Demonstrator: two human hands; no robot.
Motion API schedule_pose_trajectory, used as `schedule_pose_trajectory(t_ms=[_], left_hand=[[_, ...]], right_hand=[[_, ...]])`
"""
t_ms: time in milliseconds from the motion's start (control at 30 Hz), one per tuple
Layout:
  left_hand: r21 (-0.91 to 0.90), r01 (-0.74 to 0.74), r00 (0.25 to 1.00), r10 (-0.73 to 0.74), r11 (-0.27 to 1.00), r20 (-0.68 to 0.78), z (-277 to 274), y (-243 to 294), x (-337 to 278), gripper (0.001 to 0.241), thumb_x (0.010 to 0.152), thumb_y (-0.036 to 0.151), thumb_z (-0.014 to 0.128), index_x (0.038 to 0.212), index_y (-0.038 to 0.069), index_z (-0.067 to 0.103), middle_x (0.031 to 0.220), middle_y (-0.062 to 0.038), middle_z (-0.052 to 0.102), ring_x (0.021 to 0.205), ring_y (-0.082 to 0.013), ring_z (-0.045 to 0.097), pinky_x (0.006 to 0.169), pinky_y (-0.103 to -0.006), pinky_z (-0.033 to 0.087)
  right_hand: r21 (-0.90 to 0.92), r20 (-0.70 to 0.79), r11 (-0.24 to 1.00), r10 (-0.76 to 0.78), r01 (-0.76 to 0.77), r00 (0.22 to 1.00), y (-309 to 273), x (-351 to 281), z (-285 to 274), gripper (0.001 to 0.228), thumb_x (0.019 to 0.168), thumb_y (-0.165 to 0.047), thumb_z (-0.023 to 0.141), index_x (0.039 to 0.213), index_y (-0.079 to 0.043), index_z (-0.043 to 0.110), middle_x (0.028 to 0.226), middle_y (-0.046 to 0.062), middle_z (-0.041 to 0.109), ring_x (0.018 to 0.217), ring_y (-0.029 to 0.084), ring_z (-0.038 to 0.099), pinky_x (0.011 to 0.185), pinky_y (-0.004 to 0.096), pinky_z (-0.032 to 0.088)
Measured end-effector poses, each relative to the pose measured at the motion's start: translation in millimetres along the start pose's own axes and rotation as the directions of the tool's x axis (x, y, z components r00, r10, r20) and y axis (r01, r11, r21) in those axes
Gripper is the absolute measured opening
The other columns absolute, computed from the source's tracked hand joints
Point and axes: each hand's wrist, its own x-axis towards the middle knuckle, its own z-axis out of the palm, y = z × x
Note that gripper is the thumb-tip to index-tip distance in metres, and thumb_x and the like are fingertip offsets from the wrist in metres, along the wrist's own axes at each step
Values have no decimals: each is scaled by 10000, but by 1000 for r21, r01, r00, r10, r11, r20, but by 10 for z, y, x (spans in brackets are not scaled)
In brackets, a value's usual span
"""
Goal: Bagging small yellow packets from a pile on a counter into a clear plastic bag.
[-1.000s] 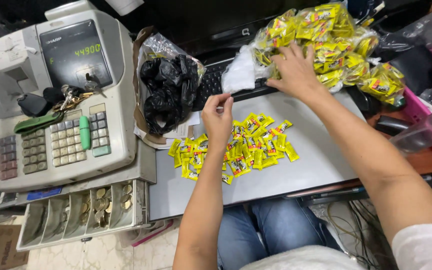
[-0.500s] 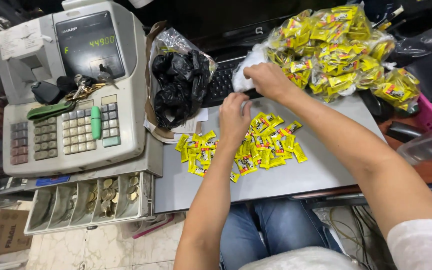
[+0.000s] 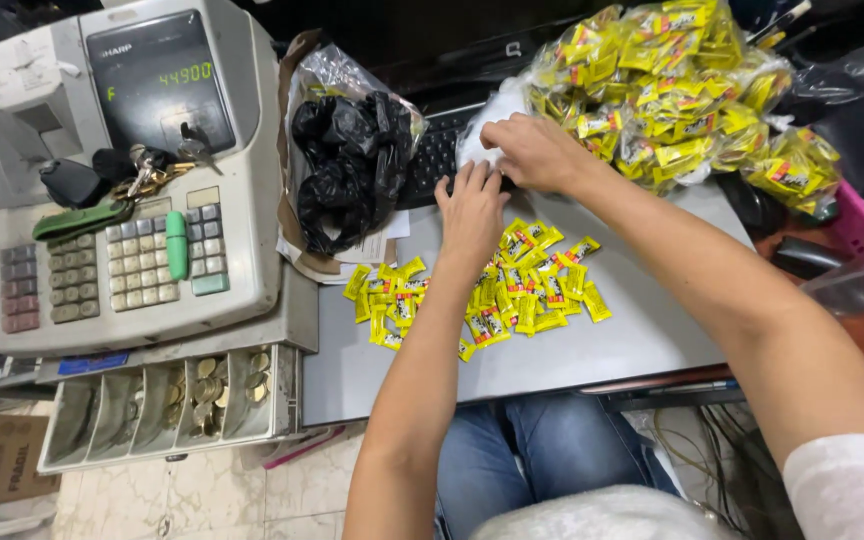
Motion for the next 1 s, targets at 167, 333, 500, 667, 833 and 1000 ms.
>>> schedule_pose_trajectory(t_ms=[167, 333, 500, 667, 833, 1000], left_hand=[[-7, 5, 999, -5, 1000, 50, -169, 40, 2, 506, 1020, 361, 604, 1474, 160, 511, 1498, -92, 518, 1426, -303, 453, 1128, -614, 309], [3, 31, 989, -31, 1000, 143, -172, 40, 1, 541, 1050, 493, 504, 1524, 235, 464, 1529, -73, 498, 1431, -328, 440, 1091, -616, 356], [53, 37, 999, -39, 998, 28, -127, 95, 32, 637, 954, 532, 617, 1460, 161, 510, 1406, -35, 586, 1305, -298, 512, 939, -600, 422], [101, 40, 999, -41, 994, 13, -159, 132, 56, 561, 938, 560, 595, 1340, 171, 561, 1187, -10, 649, 1159, -258, 532, 886, -550, 432], [59, 124, 988, -129, 990, 80, -222, 122, 64, 482, 945, 574, 578, 1256, 211, 638, 1229, -16, 670, 1179, -287, 540, 936, -578, 408], [-203, 342, 924, -289, 917, 252, -554, 48, 131, 392, 990, 293, 444, 1284, 164, 671, 1232, -127, 733, 1183, -346, 595, 1012, -595, 375]], right_hand=[[-122, -54, 992, 16, -22, 998, 27, 49, 32, 199, 918, -59, 615, 1091, -151, 583, 905, 79, 706, 919, 333, 699, 797, 463, 572], [162, -53, 969, 196, -185, 979, 50, 86, 1, 201, 906, -138, 750, 1021, -161, 586, 847, 96, 723, 933, 393, 703, 791, 526, 545], [501, 9, 838, 247, -218, 969, -368, 40, -385, 220, 860, 89, 539, 892, -91, 417, 831, 75, 683, 782, 185, 629, 695, 357, 469], [509, 36, 838, 208, -197, 977, -399, -47, -389, 253, 885, 68, 545, 885, -111, 366, 849, 69, 663, 803, 216, 607, 743, 379, 444], [842, 89, 502, 234, -199, 968, -225, -200, -234, 344, 989, 126, 526, 928, -141, 317, 939, 63, 548, 923, 134, 519, 871, 290, 487], [933, -52, 358, 223, -32, 973, -284, -387, -731, 336, 1011, 71, 568, 968, -171, 339, 989, 22, 575, 896, 93, 492, 821, 244, 412]])
